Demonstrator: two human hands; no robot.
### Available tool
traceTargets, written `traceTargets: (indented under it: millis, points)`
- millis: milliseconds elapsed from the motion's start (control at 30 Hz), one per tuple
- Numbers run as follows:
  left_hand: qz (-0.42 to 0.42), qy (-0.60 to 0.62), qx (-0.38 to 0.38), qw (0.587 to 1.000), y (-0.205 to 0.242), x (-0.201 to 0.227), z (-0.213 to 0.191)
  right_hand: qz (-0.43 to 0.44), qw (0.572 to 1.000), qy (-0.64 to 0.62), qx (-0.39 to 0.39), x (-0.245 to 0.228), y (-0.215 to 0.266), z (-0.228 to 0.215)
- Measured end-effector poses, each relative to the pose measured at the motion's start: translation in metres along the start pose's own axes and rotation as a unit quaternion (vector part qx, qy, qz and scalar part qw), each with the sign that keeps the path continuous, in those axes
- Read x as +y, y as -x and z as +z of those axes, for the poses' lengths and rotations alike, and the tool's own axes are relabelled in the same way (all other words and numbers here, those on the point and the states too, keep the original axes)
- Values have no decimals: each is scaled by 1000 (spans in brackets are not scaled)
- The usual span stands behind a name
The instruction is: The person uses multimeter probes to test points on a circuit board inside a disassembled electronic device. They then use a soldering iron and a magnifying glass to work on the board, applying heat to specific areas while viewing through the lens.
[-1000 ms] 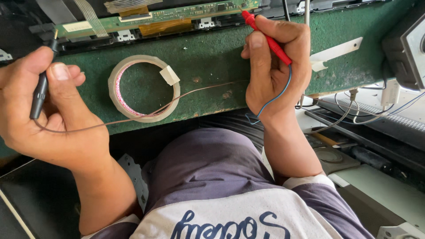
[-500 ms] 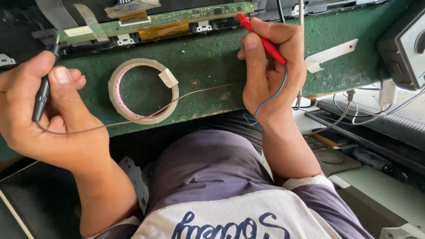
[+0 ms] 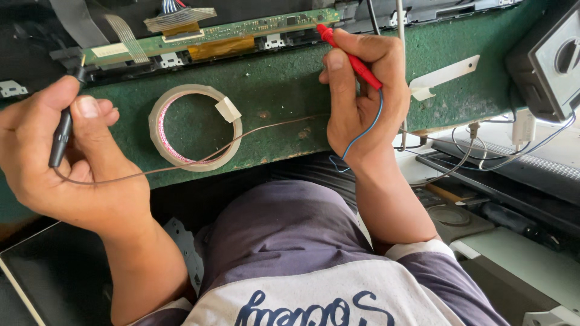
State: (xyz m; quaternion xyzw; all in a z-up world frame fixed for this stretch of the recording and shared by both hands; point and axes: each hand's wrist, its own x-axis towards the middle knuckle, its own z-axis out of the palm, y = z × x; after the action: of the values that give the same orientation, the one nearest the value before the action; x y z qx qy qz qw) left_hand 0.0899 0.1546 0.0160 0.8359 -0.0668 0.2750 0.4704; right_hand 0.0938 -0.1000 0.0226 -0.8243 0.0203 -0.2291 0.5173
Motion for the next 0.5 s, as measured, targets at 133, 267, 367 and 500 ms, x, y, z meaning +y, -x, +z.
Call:
traceTargets:
  millis: [133,267,367,500]
  points:
    - [14,21,-5,1000,4,-2,1,7,1000,10,21,-1,1,0]
    - [-36,-44,26,998,28,-26,3,-5,1000,26,1,4,1,-7]
    - [-25,-120,23,992,41,-45,-7,-29,999,23,-3,6,0,-7]
    - [-26,-141,23,989,47,-74,-12,1,1000,13,-23,1,0,-8]
